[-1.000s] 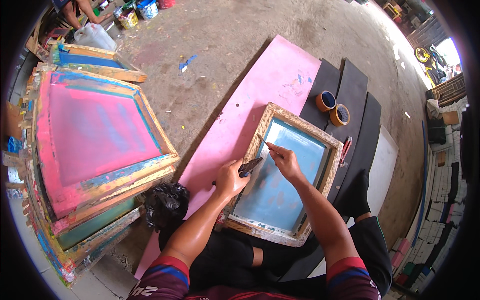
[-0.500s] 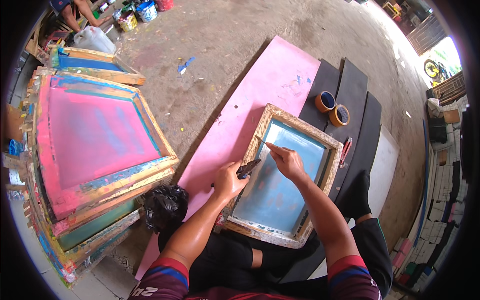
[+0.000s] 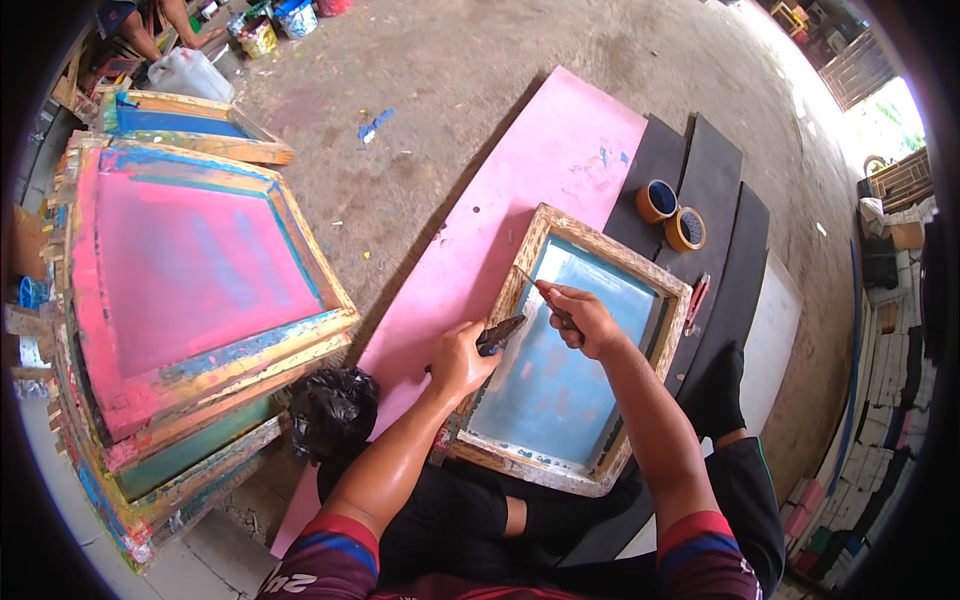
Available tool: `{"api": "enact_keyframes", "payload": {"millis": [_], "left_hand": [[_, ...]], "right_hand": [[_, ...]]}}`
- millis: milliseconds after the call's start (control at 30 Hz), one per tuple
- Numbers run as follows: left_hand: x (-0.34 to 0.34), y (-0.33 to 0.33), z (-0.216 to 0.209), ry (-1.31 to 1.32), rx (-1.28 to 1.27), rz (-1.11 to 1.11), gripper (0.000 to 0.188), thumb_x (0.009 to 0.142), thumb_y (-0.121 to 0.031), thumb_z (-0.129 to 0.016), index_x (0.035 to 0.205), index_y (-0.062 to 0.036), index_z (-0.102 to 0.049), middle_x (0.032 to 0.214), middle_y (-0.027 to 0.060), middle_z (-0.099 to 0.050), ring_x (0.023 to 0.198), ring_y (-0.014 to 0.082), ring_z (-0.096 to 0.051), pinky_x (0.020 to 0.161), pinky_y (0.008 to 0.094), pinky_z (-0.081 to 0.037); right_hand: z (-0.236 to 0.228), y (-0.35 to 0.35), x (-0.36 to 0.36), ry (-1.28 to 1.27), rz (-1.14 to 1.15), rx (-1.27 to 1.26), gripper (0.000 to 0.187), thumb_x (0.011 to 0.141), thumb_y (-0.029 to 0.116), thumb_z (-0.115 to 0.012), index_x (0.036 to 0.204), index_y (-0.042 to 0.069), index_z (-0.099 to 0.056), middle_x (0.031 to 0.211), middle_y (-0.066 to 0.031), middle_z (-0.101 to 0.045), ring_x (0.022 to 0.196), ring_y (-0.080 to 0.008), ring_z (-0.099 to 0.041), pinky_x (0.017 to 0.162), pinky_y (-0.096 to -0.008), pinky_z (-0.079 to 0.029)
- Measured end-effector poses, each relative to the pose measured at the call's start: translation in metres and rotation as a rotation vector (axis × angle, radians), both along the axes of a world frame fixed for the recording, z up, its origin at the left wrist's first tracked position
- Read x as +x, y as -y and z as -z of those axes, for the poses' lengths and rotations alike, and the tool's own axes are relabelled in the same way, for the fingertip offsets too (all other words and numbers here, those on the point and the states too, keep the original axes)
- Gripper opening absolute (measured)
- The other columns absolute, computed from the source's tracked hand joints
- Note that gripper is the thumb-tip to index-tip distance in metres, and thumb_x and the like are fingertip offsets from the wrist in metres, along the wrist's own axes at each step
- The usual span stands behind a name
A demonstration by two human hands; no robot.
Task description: The person scrapes the surface of a wooden frame with a small metal tool, removing residue or old paint. The person holds the frame steady with the left hand and works methodically along the edges.
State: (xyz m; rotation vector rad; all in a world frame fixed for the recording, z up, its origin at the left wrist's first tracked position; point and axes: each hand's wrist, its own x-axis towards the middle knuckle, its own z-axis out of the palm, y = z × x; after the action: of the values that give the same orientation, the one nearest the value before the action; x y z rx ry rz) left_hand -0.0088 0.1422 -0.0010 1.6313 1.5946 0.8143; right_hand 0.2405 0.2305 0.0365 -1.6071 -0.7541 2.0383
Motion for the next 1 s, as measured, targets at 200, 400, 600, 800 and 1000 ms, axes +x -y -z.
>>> {"api": "enact_keyframes", "payload": {"millis": [200,400,600,800,1000], "left_hand": [[-0.002,-0.002,0.003,-0.035,0.004,0.025,0.043,0.079,-0.015,-0.090,0.117,0.0015,-0.079,0.096,0.0195,-0.076,0.088,0.0389,-0.076,0.080,0.0468,-0.059],[0.000,-0.002,-0.003,-0.016,-0.025,0.014,0.038,0.078,-0.015,-0.089,0.112,-0.0012,-0.078,0.095,0.0190,-0.076,0.088,0.0400,-0.075,0.080,0.0484,-0.059],[0.001,-0.002,0.006,-0.014,-0.005,-0.008,0.029,0.077,-0.017,-0.088,0.099,-0.0025,-0.076,0.090,0.0185,-0.074,0.086,0.0419,-0.074,0.077,0.0514,-0.058],[0.001,-0.001,0.004,-0.017,0.014,-0.006,0.036,0.077,-0.015,-0.088,0.107,-0.0004,-0.077,0.095,0.0201,-0.076,0.090,0.0428,-0.075,0.081,0.0511,-0.060],[0.001,-0.001,-0.002,-0.078,0.034,0.021,0.044,0.078,-0.016,-0.090,0.114,0.0050,-0.077,0.101,0.0238,-0.077,0.095,0.0447,-0.076,0.085,0.0499,-0.061]], "right_hand": [[0.000,0.026,-0.013,0.511,-0.200,0.534,0.038,0.112,0.026,-0.065,0.149,0.017,-0.072,0.101,-0.0117,-0.070,0.085,-0.0290,-0.063,0.072,-0.0401,-0.050],[-0.007,0.043,-0.020,0.895,-0.375,0.813,0.035,0.109,0.026,-0.067,0.143,0.022,-0.076,0.107,-0.0197,-0.081,0.098,-0.0434,-0.079,0.085,-0.0517,-0.062],[-0.010,0.044,-0.024,0.989,-0.432,0.867,0.036,0.109,0.026,-0.067,0.143,0.024,-0.075,0.098,-0.0213,-0.080,0.092,-0.0422,-0.079,0.081,-0.0525,-0.062],[-0.021,0.042,-0.032,1.100,-0.528,0.896,0.035,0.108,0.023,-0.067,0.142,0.023,-0.077,0.092,-0.0228,-0.078,0.079,-0.0411,-0.078,0.072,-0.0515,-0.062],[-0.027,0.042,-0.046,1.221,-0.592,0.874,0.034,0.107,0.018,-0.067,0.139,0.020,-0.078,0.089,-0.0229,-0.078,0.078,-0.0430,-0.077,0.072,-0.0542,-0.061]]}}
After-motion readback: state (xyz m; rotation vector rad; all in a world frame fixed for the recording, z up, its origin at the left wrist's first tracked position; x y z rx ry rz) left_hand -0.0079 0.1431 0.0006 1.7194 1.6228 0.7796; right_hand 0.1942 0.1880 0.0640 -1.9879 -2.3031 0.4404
